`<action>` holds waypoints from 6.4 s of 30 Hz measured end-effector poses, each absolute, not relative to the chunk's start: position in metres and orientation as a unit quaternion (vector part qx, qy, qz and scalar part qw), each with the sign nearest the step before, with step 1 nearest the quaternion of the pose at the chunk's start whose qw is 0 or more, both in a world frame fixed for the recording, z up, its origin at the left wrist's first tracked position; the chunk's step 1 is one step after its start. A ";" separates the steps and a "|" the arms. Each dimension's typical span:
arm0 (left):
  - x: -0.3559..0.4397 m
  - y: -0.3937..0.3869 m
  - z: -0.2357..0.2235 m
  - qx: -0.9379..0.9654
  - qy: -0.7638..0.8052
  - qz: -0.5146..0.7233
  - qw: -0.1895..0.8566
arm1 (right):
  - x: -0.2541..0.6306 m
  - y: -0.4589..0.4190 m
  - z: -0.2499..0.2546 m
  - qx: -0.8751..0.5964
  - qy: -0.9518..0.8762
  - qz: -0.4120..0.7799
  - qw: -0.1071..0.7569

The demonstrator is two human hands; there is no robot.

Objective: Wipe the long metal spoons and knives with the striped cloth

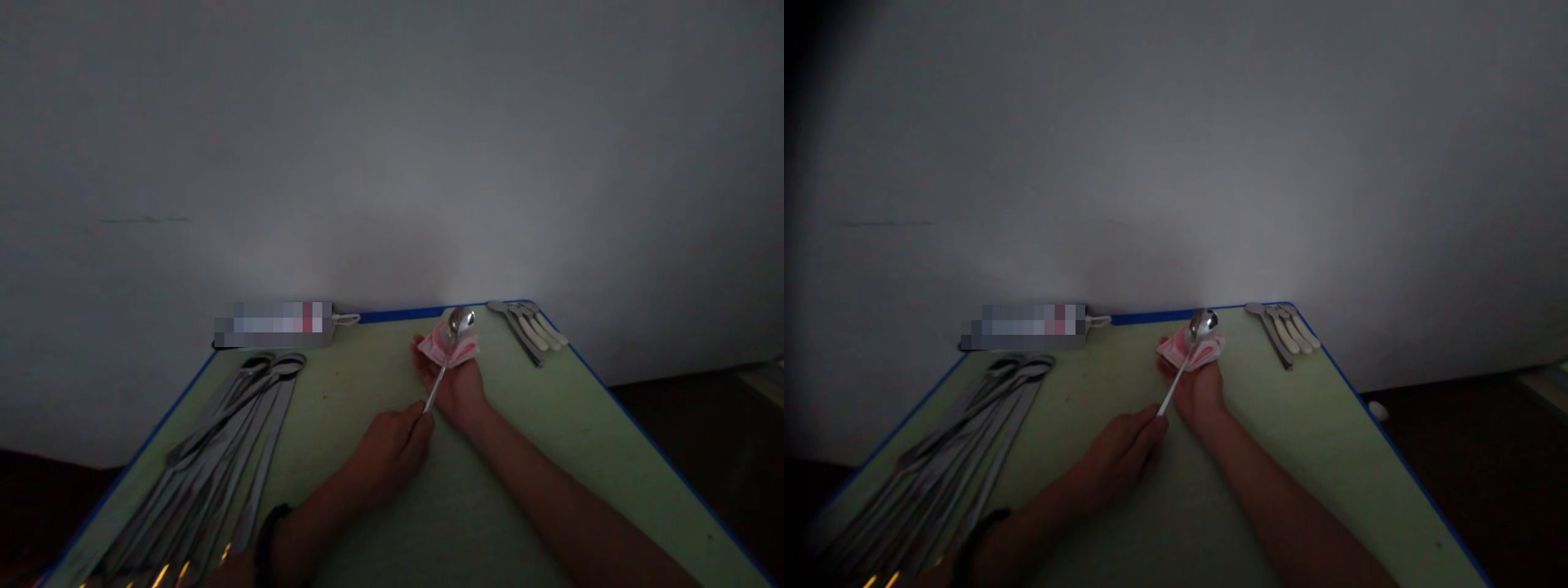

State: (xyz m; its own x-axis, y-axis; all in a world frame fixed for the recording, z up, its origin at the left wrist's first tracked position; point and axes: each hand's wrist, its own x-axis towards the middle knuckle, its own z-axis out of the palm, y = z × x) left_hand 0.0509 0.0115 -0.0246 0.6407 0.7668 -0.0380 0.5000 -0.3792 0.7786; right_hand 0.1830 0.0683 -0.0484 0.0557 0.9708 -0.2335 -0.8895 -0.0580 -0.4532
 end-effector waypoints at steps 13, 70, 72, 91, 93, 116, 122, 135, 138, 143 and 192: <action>0.056 0.009 -0.029 0.889 0.402 0.087 0.201 | 0.181 0.063 -0.040 -0.296 -0.129 0.656 0.682; 0.046 0.015 -0.023 0.708 0.381 0.194 0.563 | 0.234 0.077 -0.047 -0.360 -0.348 0.634 0.590; 0.046 0.015 -0.022 0.713 0.383 0.191 0.556 | 0.235 0.076 -0.045 -0.364 -0.351 0.643 0.576; 0.047 0.014 -0.021 0.707 0.375 0.219 0.559 | 0.234 0.078 -0.046 -0.332 -0.307 0.672 0.587; 0.048 0.014 -0.021 0.701 0.378 0.235 0.557 | 0.234 0.078 -0.045 -0.329 -0.313 0.673 0.584; 0.049 0.012 -0.024 0.715 0.386 0.221 0.539 | 0.241 0.079 -0.038 -0.230 -0.259 0.718 0.604; 0.048 0.012 -0.021 0.728 0.391 0.209 0.522 | 0.242 0.077 -0.032 -0.241 -0.247 0.713 0.610; 0.048 0.012 -0.023 0.716 0.379 0.217 0.545 | 0.233 0.081 -0.046 -0.422 -0.287 0.589 0.626; 0.047 0.012 -0.024 0.708 0.380 0.211 0.557 | 0.233 0.080 -0.048 -0.450 -0.329 0.542 0.629; 0.046 0.011 -0.024 0.702 0.378 0.212 0.565 | 0.233 0.080 -0.051 -0.508 -0.379 0.481 0.606; 0.043 0.019 -0.026 0.675 0.366 0.220 0.602 | 0.193 0.061 -0.049 -0.544 -0.338 0.443 0.627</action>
